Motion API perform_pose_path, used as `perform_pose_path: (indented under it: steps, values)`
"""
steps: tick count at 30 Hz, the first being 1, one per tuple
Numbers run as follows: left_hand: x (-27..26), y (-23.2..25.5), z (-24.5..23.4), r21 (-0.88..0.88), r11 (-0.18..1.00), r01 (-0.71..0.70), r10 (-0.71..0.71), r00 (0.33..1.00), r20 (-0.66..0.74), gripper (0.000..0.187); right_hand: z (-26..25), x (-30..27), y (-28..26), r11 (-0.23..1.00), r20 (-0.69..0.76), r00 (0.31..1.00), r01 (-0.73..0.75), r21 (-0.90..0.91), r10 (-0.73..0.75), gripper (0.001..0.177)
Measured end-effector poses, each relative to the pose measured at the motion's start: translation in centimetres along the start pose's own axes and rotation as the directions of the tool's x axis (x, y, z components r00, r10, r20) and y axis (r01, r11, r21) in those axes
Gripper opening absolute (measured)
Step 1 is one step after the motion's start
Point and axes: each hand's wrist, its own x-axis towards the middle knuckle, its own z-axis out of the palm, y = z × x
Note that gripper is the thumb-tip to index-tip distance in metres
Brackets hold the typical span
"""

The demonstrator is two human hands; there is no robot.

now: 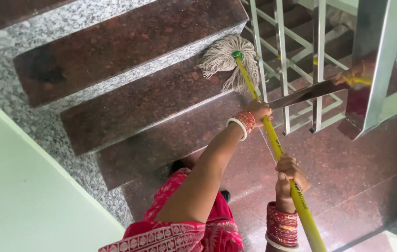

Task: The person is mopping the granite steps using a mop with a yellow handle, moving it across each step while descending the stairs.

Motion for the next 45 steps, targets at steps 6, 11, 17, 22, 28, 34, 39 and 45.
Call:
perform_pose_path:
  steps: [6,11,17,22,28,34,39,45]
  values:
    - [-2.1,1.8,-0.9,-0.037,0.986,0.163,-0.163,0.987,-0.005,0.029,-0.4,0.6,-2.6,0.999,0.141,0.990,-0.011,0.051,0.003,0.028]
    - [-5.7,5.9,-0.2,-0.134,0.972,0.192,-0.215,0.960,-0.182,0.021,-4.1,-0.6,-5.5,0.995,0.254,0.967,-0.034,0.096,0.008,0.027]
    - [-9.6,13.8,2.0,-0.020,0.955,0.296,-0.297,0.952,-0.072,0.016,-11.2,-5.8,-9.3,0.971,0.157,0.983,-0.124,0.206,0.092,0.029]
    - [-12.1,17.3,2.5,-0.091,0.917,0.387,-0.391,0.920,-0.031,0.014,-14.5,-7.5,-9.9,0.928,0.154,0.980,-0.171,0.331,0.126,0.029]
    - [-15.1,16.3,1.6,-0.070,0.876,0.477,-0.476,0.879,0.030,0.015,-12.8,-7.3,-10.3,0.900,0.215,0.971,-0.183,0.397,0.103,0.026]
    - [-16.0,12.8,-0.9,-0.107,0.867,0.487,-0.494,0.868,-0.049,0.014,-8.5,-4.6,-9.7,0.900,0.254,0.965,-0.163,0.404,0.061,0.023]
    - [-14.4,8.7,-3.7,-0.053,0.882,0.469,-0.472,0.880,-0.050,0.012,-5.8,-1.0,-6.7,0.875,0.241,0.967,-0.188,0.445,0.085,0.024]
    - [-12.3,1.1,-4.8,-0.005,0.937,0.348,-0.342,0.918,-0.203,0.016,-3.0,2.5,-0.5,0.856,0.183,0.980,-0.156,0.492,0.074,0.022]
